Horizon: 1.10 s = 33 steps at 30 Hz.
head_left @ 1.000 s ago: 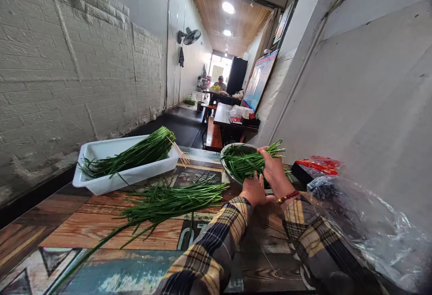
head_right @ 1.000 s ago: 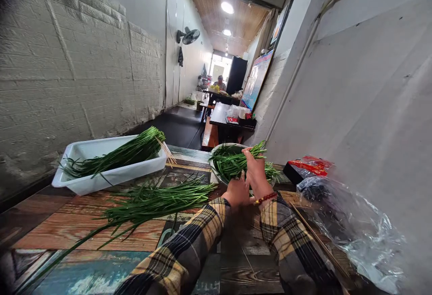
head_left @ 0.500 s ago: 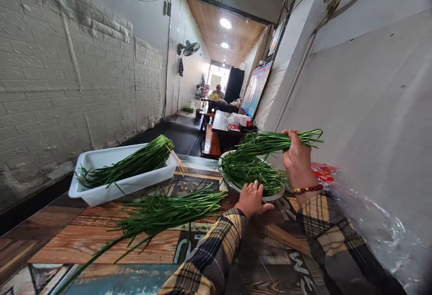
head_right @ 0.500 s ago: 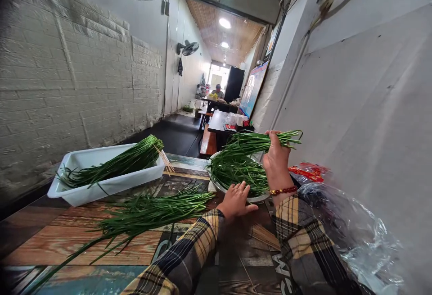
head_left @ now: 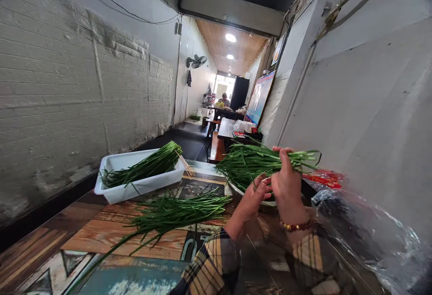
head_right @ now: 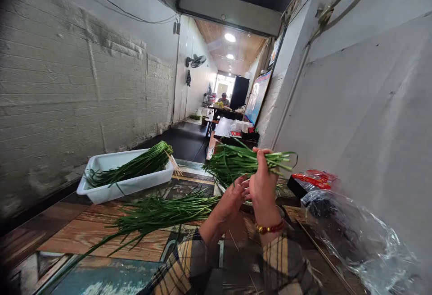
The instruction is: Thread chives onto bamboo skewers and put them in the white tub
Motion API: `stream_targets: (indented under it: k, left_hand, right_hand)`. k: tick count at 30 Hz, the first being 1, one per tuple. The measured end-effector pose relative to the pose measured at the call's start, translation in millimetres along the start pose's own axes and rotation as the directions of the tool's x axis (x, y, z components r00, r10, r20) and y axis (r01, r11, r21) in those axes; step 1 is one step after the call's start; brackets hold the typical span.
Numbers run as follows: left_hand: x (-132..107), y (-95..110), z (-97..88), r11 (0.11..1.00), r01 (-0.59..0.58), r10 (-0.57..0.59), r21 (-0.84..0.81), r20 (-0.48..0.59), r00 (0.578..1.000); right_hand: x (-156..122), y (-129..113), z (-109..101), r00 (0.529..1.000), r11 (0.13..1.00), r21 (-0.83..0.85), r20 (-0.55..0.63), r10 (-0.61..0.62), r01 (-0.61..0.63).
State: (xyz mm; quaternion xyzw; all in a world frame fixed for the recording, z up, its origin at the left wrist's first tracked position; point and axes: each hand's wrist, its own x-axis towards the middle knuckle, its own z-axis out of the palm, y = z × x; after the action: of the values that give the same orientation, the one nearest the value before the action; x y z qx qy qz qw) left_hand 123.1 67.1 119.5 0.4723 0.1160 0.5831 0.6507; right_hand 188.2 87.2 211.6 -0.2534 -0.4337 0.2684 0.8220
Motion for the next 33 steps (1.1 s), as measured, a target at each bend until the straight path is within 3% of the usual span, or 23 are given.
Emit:
stream_targets:
  k: [4,8,11,14,16,19,21,25,27,29,33]
  left_hand:
    - [-14.5,15.8,0.7,0.934,-0.041,0.002,-0.356,-0.108,0.994]
    - [-28.7,22.3,-11.9,0.856,0.058,-0.196,-0.513,-0.219,0.956]
    - [-31.1,24.0,-23.2,0.819,0.145,-0.332,-0.555,-0.253,0.909]
    - [-30.3,26.6,-32.7,0.830,0.176,-0.365,-0.529,-0.279,0.888]
    - [-30.8,30.6,-40.3,0.870,0.162,-0.335,-0.465,-0.318,0.887]
    - [-35.6,40.6,-55.7,0.954,0.062,-0.189,-0.292,-0.432,0.882]
    - [-41.4,48.2,-66.8,0.983,0.025,-0.113,-0.184,-0.487,0.866]
    - [-55.1,54.7,-82.9,0.999,0.044,-0.040,-0.006,-0.555,0.831]
    - [-60.8,50.8,-87.2,0.991,0.068,0.008,0.114,-0.561,0.828]
    - [-65.3,43.3,-90.1,0.955,0.093,0.075,0.282,-0.532,0.843]
    - [-72.6,26.1,-94.7,0.802,0.094,0.215,0.590,-0.431,0.876]
  right_hand:
    - [-63.8,21.5,-4.8,0.990,0.990,0.034,-0.013,0.138,-0.138]
    - [-115.2,42.5,-25.2,0.984,0.988,-0.062,0.098,0.146,-0.140]
    - [-137.5,52.3,-46.5,0.953,0.975,-0.209,0.275,0.130,-0.073]
    - [-142.5,52.4,-62.4,0.880,0.936,-0.340,0.467,0.083,0.092]
    - [-138.5,48.0,-68.7,0.785,0.905,-0.369,0.616,0.068,0.211]
    - [-129.5,42.0,-77.7,0.588,0.877,-0.387,0.793,0.158,0.286]
    - [-124.8,43.7,-86.4,0.526,0.871,-0.425,0.813,0.248,0.247]
    - [-121.5,63.9,-101.4,0.617,0.881,-0.473,0.687,0.384,-0.022]
    - [-121.2,75.8,-100.5,0.627,0.876,-0.460,0.642,0.440,-0.145]
    - [-121.0,83.5,-93.4,0.593,0.880,-0.430,0.661,0.460,-0.203]
    - [-126.6,88.7,-74.0,0.493,0.901,-0.374,0.754,0.434,-0.221]
